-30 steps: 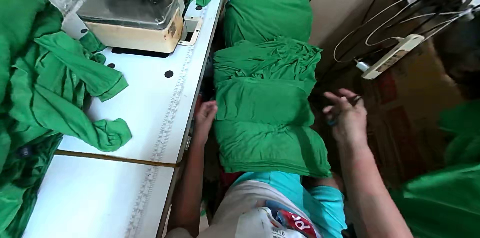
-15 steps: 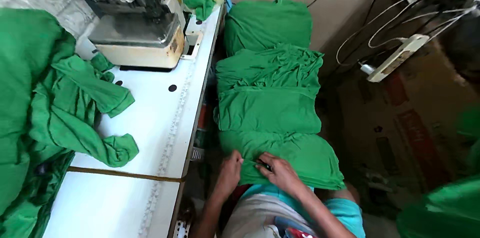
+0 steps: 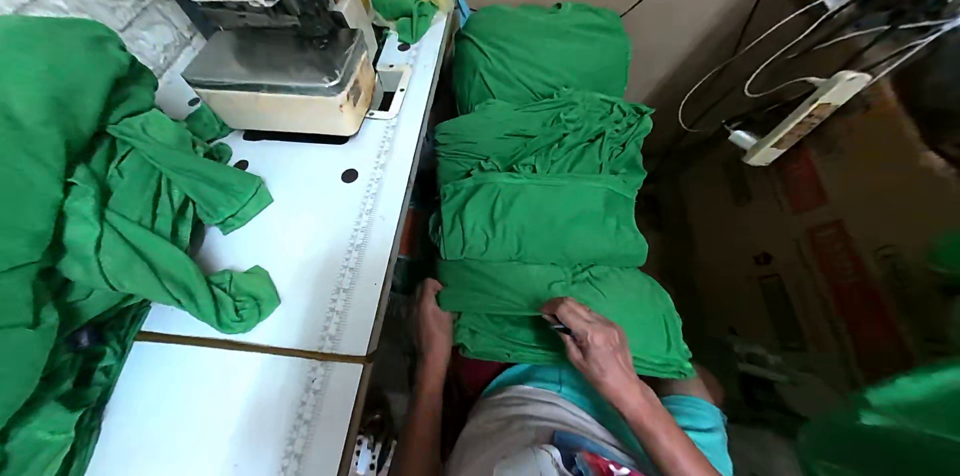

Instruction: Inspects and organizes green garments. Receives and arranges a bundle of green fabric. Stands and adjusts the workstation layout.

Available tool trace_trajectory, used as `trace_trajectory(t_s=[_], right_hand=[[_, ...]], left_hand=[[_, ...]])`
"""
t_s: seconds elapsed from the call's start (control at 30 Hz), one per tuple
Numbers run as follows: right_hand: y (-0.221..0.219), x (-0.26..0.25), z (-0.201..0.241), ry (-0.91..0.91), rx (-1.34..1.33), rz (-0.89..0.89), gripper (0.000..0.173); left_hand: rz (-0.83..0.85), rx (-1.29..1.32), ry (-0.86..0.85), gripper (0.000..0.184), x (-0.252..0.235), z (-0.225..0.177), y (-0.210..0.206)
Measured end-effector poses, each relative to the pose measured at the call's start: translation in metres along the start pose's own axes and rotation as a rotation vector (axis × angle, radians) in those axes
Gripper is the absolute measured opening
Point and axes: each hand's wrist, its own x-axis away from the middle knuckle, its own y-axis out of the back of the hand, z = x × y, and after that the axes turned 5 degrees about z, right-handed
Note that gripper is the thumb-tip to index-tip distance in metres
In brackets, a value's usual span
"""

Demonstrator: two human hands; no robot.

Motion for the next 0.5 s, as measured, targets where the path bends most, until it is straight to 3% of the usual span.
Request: trace_trajectory(t_s=[0.1, 0.2, 0.27, 0.4, 0.5], right_hand=[[0.002, 0.001, 0.0, -0.003, -0.019, -0.046, 0.022], [0.013, 0.002, -0.015, -0.045, -0.021, -0.146, 0.023], [0.025, 0.004, -0.031, -0.127, -0.01, -0.19, 0.023], [0.044, 0.012, -0.07, -0.447, 0.047, -0.19, 0.025], [0.038, 0.016, -0.092, -0.695, 0.09, 0.112, 0.029]], left_hand=[[-0.083, 0.181, 0.081, 0.035, -0.011, 0.029, 0.011], [-0.311, 0.278, -0.108, 0.03, -0.014, 0.057, 0.017], [-0.355, 0.321, -0.233, 0.031, -0.011, 0.058, 0.017], [-0.016, 0.106, -0.371, 0.04, 0.02, 0.026, 0.014], [0.093, -0.063, -0.473, 0.036, 0.029, 0.048, -0.028]])
